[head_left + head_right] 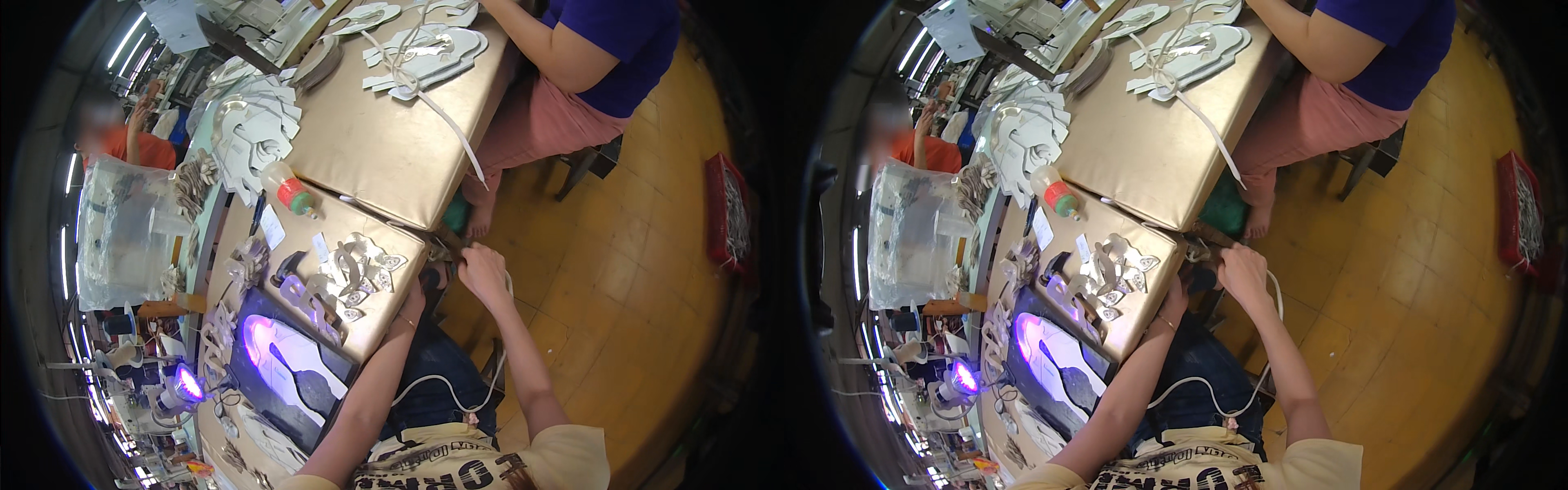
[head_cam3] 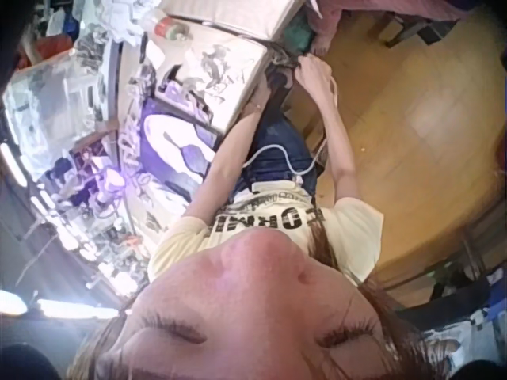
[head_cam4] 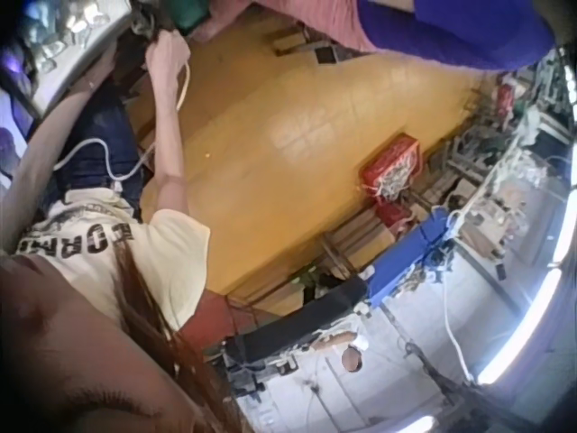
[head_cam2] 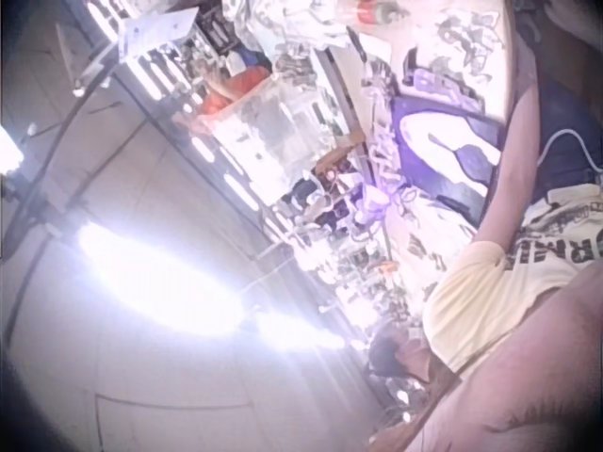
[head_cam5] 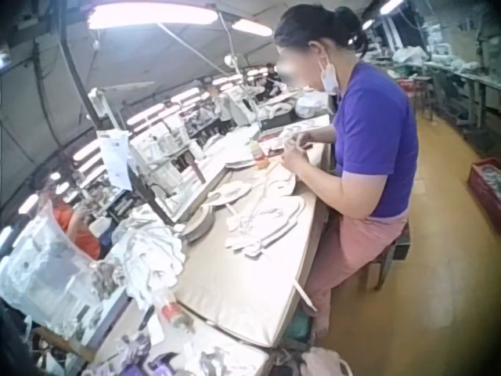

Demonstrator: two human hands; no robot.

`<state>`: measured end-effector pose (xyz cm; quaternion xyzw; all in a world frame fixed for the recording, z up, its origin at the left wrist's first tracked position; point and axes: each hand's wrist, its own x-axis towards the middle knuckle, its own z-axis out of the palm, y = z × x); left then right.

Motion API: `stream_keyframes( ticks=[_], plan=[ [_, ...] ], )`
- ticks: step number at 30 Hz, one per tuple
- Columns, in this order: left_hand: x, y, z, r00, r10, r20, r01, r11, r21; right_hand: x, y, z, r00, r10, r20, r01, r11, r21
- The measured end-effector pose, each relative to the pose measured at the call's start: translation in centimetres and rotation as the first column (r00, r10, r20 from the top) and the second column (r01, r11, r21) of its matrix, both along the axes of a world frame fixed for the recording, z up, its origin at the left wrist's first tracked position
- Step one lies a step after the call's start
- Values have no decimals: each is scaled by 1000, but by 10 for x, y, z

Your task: The person assembles small decorative parts on a workbench, using a UV lamp to cure adhesive. They handle multiple small pieces, align them on a template, and apply glue from a bottle before curing under the lamp.

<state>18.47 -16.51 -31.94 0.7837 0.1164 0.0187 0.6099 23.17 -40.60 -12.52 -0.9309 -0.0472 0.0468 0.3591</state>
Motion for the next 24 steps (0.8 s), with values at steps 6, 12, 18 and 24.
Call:
stream_keyframes(
  ticks=[6,12,18,24],
  plan=[
    [41,-14,15,985,-146,-92,173,863,475,28,18,-58,997,-1,80,-26,946,324],
    [54,-18,35,937,-131,-323,337,576,745,30,27,-83,999,10,35,-30,768,639],
    [40,-23,41,939,259,-228,-263,965,12,5,43,-87,860,-20,-509,474,399,785],
    [-35,-55,120,992,81,-97,-64,984,167,-43,44,-96,421,473,-774,878,1,478]
  ],
)
